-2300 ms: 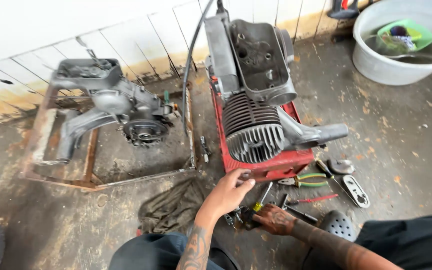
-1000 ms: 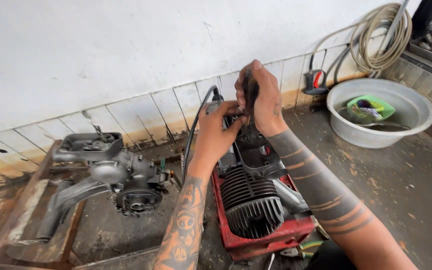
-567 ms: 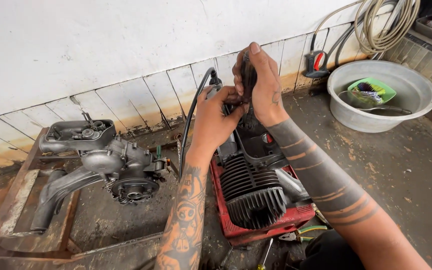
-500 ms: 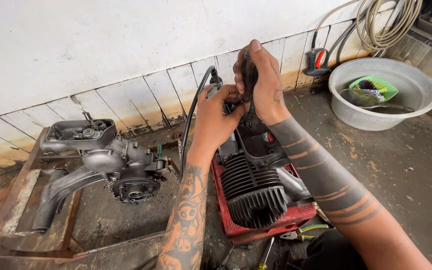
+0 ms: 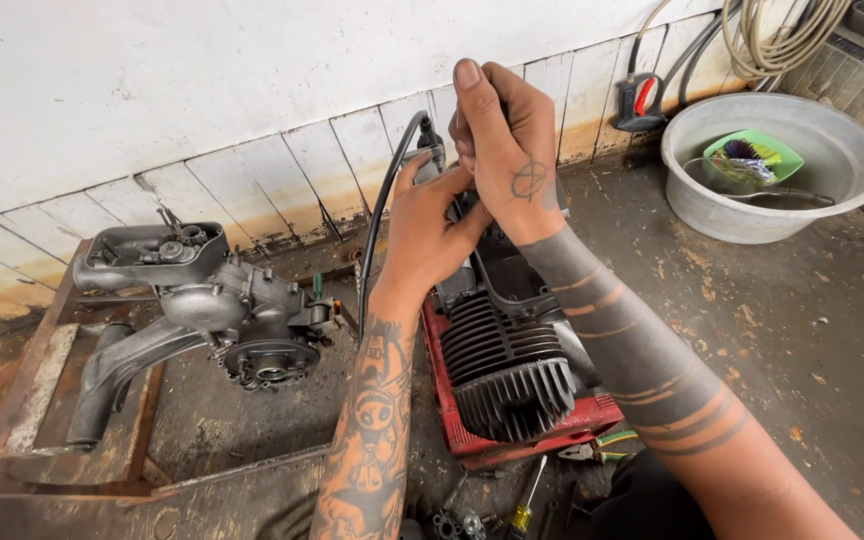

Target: The person sits on the floor of a repair shop working on a small engine. They handle the cylinder and crankcase castings, scrape the mating surface of the cylinder with a red-handled scraper, position the cylinder over the crankcase, and use a screwdriver and wrench to work on fasteners around the assembly.

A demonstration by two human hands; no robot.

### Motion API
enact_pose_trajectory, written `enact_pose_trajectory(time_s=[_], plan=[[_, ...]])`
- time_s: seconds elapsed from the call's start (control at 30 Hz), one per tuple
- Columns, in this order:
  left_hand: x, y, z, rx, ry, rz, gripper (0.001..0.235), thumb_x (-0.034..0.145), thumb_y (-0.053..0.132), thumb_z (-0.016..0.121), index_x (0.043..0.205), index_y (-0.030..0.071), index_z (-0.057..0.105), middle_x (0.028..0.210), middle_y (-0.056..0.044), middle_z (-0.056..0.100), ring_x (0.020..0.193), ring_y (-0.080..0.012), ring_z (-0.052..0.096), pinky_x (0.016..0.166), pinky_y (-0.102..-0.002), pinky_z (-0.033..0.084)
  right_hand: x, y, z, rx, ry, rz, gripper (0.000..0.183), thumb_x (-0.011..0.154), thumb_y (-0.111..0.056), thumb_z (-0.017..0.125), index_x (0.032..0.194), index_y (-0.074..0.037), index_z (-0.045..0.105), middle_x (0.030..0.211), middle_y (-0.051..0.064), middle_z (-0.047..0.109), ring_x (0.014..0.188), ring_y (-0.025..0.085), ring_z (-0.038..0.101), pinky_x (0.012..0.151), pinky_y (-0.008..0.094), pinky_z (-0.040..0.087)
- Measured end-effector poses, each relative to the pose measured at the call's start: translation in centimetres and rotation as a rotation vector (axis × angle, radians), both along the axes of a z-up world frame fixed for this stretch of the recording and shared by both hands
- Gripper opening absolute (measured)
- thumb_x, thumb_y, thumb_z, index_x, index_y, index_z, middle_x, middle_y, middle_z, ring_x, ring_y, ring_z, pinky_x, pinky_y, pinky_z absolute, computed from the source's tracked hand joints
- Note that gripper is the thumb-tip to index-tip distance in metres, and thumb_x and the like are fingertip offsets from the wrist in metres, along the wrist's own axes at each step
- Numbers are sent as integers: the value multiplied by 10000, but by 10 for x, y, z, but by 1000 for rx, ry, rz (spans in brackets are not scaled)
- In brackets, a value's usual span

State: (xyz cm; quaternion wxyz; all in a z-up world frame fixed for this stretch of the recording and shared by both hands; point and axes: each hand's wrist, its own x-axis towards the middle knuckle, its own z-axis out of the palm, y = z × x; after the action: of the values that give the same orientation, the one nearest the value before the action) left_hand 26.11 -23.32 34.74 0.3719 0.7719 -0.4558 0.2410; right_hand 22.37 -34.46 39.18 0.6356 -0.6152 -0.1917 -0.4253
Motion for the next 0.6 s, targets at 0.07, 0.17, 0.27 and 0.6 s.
enact_pose_trajectory(time_s=[0.07, 0.17, 0.27, 0.6], plan=[[4, 0, -4, -55, 8, -16, 165, 851, 206, 707, 936, 65, 720, 704, -62, 749, 683, -202, 696, 1143, -421, 347, 6, -4, -1, -52, 20, 57, 405, 1074, -302, 536, 733, -85, 545, 568, -10, 480, 438, 65, 397, 403, 215, 292], [5, -3, -4, -64, 75, -3, 212, 831, 314, 795, 903, 128, 722, 771, 20, 767, 762, -140, 733, 1145, -433, 328, -1, -18, 5, -36, 121, 379, 412, 1056, -283, 565, 699, -86, 508, 546, -2, 460, 406, 62, 350, 380, 215, 315], [4, -4, -3, -41, 61, 17, 277, 865, 354, 751, 902, 85, 693, 811, 38, 739, 779, -153, 722, 1140, -418, 330, 1, -21, 2, -75, 54, 382, 205, 1082, -276, 544, 981, -102, 508, 721, -13, 515, 501, 54, 409, 463, 210, 371], [-1, -6, 5, -142, 40, 52, 316, 820, 312, 794, 770, 99, 566, 664, 14, 575, 636, -176, 535, 799, -328, 445, -6, -31, 9, -489, -138, -182, 259, 1029, -99, 723, 1079, -27, 480, 943, 54, 479, 787, 160, 475, 767, 315, 477]])
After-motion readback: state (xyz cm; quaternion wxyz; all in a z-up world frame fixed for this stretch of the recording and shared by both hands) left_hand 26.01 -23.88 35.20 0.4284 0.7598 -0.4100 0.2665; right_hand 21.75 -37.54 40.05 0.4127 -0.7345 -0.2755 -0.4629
